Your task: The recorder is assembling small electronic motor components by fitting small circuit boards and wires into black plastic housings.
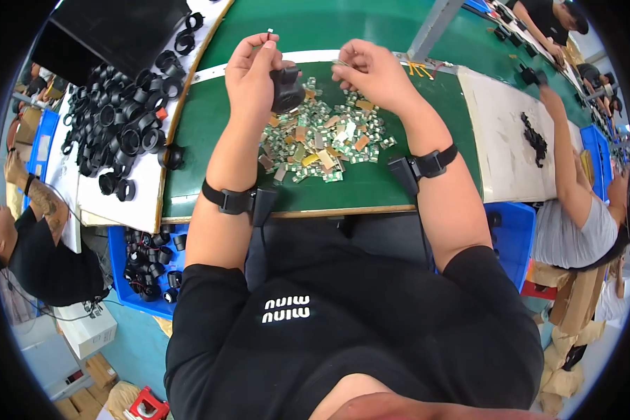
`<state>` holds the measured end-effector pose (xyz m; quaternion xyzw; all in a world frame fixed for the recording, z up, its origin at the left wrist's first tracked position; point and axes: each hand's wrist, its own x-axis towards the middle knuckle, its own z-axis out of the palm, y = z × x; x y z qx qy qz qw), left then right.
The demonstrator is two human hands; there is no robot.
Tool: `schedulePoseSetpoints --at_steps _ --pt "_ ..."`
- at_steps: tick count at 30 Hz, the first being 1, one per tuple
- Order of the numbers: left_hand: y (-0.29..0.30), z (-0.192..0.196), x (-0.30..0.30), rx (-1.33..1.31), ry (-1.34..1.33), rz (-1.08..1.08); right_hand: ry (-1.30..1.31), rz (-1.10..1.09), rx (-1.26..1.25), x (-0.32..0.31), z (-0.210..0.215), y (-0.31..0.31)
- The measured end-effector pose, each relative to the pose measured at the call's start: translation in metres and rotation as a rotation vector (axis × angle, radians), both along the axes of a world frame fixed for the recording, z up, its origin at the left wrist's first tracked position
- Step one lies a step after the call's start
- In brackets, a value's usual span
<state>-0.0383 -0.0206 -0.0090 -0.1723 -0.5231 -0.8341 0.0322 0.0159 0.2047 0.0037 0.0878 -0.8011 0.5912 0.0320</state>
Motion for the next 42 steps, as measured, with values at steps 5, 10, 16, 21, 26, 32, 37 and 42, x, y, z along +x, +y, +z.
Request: schedulePoseSetpoints --at_steps 5,10,16,21,26,32,37,42 --pt "0.016 0.006 0.018 -0.111 0.123 -0.028 0.063 -0.101 -0.069 0.01 0.018 -0.002" --pt "0.02 0.003 0.028 -0.328 0.153 -0.026 0.16 -0.038 -0.28 0.011 0.016 -0.006" --pt "0.024 -0.001 0.031 -0.35 0.216 -0.023 0.057 0.046 -0.417 0.016 0.019 -0.01" --pt "0.022 -0.001 0.031 -0.396 0.245 -0.044 0.069 0.039 -0.409 0.017 0.018 -0.011" --pt "0.019 -0.003 0.028 -0.487 0.248 -0.035 0.049 0.04 -0.435 0.018 0.018 -0.013" --pt "0.019 -0.003 0.026 -0.464 0.235 -0.064 0.0 0.071 -0.388 0.015 0.014 -0.01" --pt "0.019 -0.003 0.029 -0.433 0.163 -0.11 0.03 0.086 -0.353 0.015 0.01 -0.01" --pt "0.016 -0.002 0.033 -0.435 0.177 -0.099 0.057 0.132 -0.331 0.018 0.013 -0.01"
